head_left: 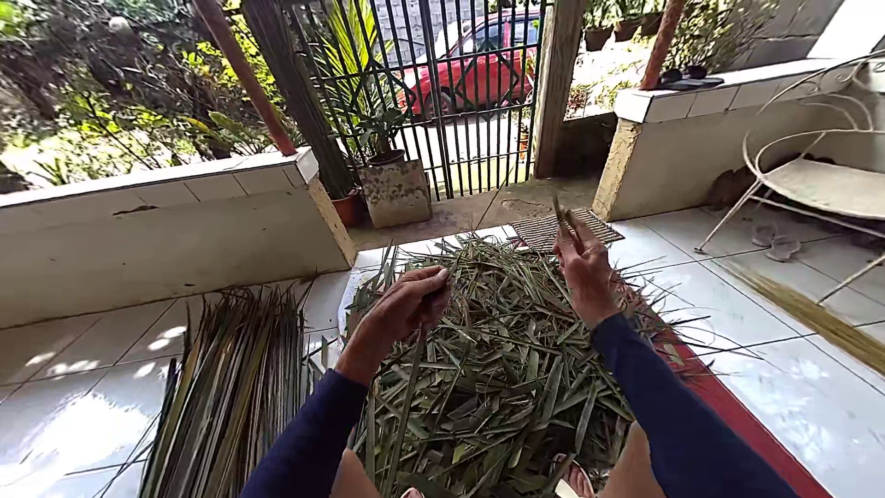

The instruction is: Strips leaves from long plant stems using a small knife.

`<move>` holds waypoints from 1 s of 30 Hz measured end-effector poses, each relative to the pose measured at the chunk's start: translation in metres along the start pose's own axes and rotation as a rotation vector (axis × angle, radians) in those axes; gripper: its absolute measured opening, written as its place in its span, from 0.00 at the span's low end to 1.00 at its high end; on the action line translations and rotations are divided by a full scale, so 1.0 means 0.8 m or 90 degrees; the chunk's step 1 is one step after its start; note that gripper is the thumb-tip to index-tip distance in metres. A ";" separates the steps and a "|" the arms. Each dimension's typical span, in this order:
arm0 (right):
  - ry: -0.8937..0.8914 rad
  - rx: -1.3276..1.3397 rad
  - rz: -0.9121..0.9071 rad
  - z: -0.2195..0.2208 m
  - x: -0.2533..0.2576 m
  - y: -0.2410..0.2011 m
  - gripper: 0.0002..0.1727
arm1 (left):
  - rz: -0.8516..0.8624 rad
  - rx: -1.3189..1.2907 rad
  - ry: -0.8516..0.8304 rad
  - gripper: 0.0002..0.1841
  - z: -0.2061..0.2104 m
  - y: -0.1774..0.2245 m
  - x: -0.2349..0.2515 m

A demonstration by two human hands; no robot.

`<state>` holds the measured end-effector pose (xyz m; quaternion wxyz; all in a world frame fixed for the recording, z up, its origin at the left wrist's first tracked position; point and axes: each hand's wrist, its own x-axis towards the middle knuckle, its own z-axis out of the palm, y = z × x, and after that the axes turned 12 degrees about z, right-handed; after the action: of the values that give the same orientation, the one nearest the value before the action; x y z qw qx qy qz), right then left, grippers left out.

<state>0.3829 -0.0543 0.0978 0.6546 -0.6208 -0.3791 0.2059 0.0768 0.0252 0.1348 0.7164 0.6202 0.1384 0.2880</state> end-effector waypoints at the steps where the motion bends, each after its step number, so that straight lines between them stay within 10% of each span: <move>1: -0.043 -0.033 -0.046 0.019 -0.020 -0.011 0.24 | 0.005 -0.028 -0.007 0.18 -0.003 -0.006 0.005; 10: -0.175 -0.134 -0.182 0.085 -0.075 -0.021 0.20 | -0.004 -0.100 -0.068 0.20 0.013 -0.020 0.021; 30: -0.083 0.068 -0.101 0.018 -0.004 -0.043 0.21 | -0.074 -0.089 -0.172 0.19 0.026 -0.027 0.003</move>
<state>0.3632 -0.0525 0.1298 0.6753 -0.5381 -0.4572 0.2129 0.0956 0.0081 0.1181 0.7856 0.5926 0.0559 0.1687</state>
